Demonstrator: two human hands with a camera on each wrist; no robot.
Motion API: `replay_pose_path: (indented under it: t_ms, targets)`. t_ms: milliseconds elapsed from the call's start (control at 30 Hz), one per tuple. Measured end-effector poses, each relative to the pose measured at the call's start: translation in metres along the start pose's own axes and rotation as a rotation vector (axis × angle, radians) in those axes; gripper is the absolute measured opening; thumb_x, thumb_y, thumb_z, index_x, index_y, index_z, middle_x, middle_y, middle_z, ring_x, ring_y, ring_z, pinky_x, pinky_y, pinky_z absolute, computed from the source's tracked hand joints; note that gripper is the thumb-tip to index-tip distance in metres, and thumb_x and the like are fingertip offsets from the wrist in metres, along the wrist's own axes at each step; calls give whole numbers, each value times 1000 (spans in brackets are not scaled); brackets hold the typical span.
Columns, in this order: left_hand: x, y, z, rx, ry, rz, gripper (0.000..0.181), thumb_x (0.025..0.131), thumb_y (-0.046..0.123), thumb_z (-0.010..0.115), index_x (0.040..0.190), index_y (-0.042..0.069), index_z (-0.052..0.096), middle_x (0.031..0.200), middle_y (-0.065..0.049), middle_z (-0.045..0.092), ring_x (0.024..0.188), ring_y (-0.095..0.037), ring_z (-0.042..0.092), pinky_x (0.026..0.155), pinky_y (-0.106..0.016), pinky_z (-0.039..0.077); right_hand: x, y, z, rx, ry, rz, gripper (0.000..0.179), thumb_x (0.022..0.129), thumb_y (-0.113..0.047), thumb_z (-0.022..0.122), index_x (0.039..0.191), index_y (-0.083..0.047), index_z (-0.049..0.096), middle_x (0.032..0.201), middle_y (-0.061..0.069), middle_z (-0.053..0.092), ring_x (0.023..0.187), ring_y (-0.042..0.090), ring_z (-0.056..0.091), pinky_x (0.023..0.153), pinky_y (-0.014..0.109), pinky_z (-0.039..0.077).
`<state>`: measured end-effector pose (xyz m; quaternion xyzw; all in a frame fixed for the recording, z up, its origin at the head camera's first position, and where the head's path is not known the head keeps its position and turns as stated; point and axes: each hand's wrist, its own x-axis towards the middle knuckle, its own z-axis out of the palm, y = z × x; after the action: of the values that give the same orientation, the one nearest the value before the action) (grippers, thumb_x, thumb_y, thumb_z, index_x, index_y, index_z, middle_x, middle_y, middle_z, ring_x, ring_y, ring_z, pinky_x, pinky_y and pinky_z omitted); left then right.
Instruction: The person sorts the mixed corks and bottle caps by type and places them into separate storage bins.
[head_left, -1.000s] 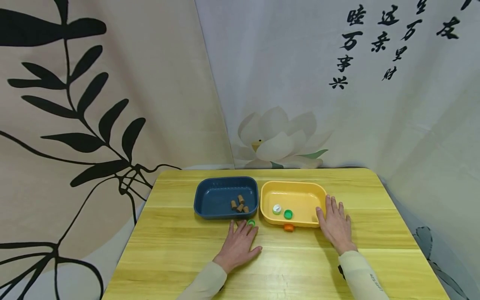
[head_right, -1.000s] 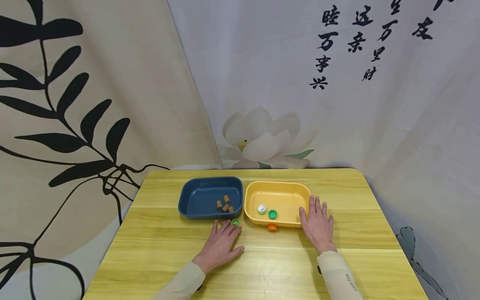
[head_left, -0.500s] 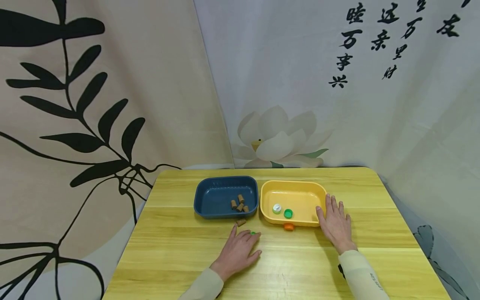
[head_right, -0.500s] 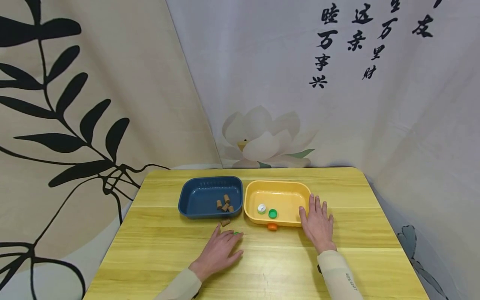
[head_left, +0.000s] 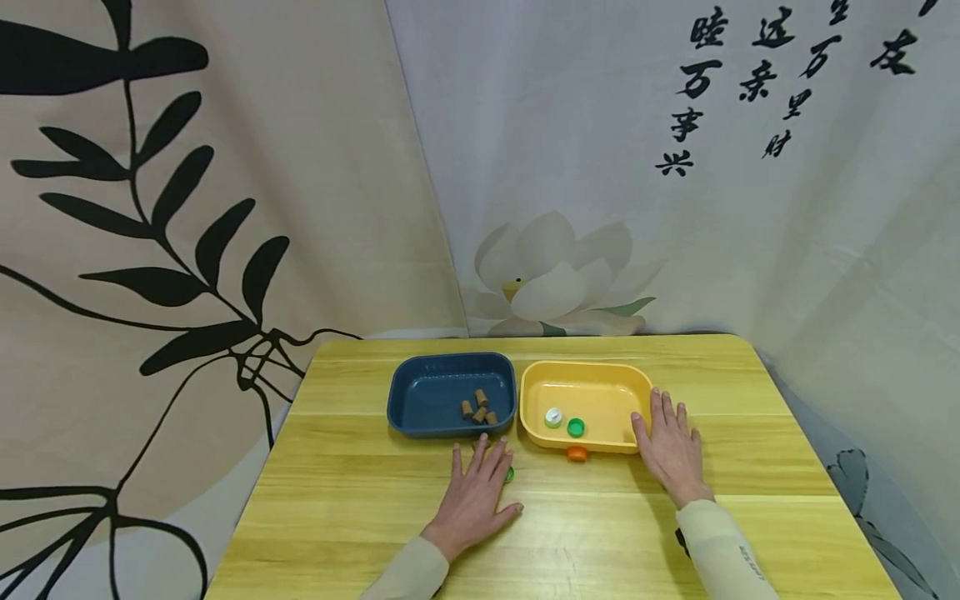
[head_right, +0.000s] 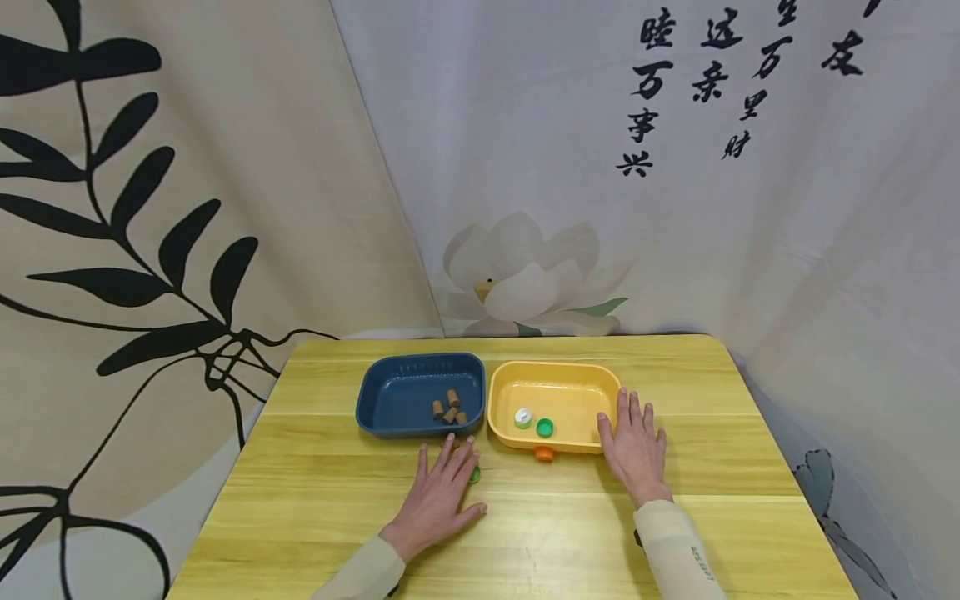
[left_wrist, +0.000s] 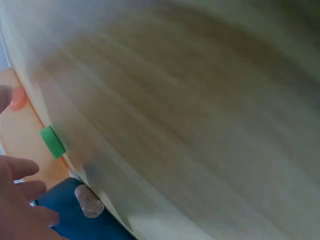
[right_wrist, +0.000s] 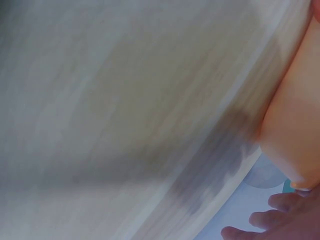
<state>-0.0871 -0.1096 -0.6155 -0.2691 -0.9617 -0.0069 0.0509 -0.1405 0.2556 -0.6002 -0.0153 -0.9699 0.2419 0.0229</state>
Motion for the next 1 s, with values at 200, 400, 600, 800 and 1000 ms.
replay_pose_path:
  t_ms: [200,400,600,800,1000]
  targets:
    - [4,-1,6,59,-9,-43,83,98,72,47,156,13,47,166,-8,35,155,-40,23,112,-78,22,0,1,1,9,9,-6,78,111,-54,24,165,-1,8,167,31,13,150,60,10,109,83,13]
    - [6,-2,8,83,20,-30,71,97,69,54,144,16,61,160,-9,45,151,-42,30,110,-78,25,1,2,4,12,28,-10,77,111,-54,26,165,-1,11,166,31,16,149,60,13,108,83,14]
    - [7,-3,9,86,69,0,44,95,55,68,123,21,72,152,-9,53,148,-41,38,109,-77,29,1,1,3,12,14,-1,77,111,-54,25,166,-2,8,167,30,14,150,59,10,109,82,13]
    - [6,-2,8,88,101,29,31,94,47,73,110,21,75,146,-7,57,145,-39,42,109,-75,32,0,0,1,12,3,0,77,111,-54,24,166,-2,7,167,30,13,150,59,9,110,82,12]
    - [4,-1,2,62,112,48,34,97,48,69,117,21,73,148,-6,56,146,-37,42,114,-68,32,0,-1,1,14,14,-1,77,111,-54,26,166,-2,9,167,30,15,150,59,11,110,82,13]
